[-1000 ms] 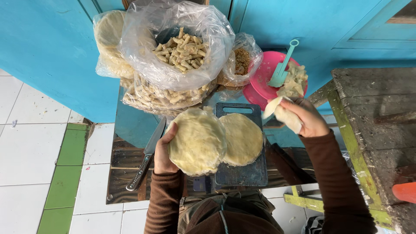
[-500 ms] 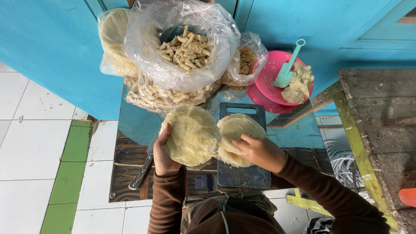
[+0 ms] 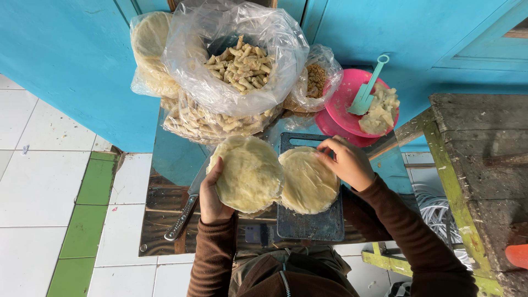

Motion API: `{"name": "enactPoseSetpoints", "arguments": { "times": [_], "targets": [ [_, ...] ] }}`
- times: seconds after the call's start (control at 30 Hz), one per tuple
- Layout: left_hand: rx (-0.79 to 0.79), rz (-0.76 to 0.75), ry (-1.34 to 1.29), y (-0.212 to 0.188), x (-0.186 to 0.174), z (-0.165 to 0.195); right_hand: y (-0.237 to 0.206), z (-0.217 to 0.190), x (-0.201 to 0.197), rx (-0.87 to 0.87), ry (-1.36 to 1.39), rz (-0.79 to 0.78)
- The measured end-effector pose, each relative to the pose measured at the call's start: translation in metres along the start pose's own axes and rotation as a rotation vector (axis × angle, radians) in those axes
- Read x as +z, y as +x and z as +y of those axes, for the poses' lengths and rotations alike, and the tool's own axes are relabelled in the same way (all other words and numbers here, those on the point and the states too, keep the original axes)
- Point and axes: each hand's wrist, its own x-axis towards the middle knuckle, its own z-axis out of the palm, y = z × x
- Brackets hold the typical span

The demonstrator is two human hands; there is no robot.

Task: The person stretches and thins round pieces of dough by hand, pulling the edges outward and slapping the dough between their palms to enlarge it. They then place the stretched dough on a cutting board and cut it with a knife.

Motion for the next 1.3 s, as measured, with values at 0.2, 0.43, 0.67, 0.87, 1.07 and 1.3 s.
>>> {"name": "enactPoseSetpoints", "arguments": {
  "times": [0.2,0.43,0.67,0.87,1.07,1.3],
  "targets": [
    [-0.022,-0.042,-0.018,0.002,-0.003,-0.004,-0.001,0.0,0.008,0.059,0.042,-0.022],
    [-0.02,-0.085,0.005,0.001,0.002,-0.01,-0.004,0.0,0.006,-0.046,-0.039,0.137],
    [-0.069,-0.161,-0.059,-0.001,0.01,-0.017,-0.004,-0.016,0.004,-0.033,-0.09,0.155],
    [-0.069,-0.25,-0.184,-0.003,0.01,-0.02,-0.016,-0.034,-0.002,-0.122,-0.047,0.2],
    [0.01,-0.35,-0.102,-0.011,0.02,-0.025,-0.026,-0.068,-0.009,-0.212,0.172,0.288],
    [0.121,-0.392,-0.075,-0.019,0.026,-0.085,-0.044,-0.14,0.002,-0.276,0.428,0.263]
  ]
}}
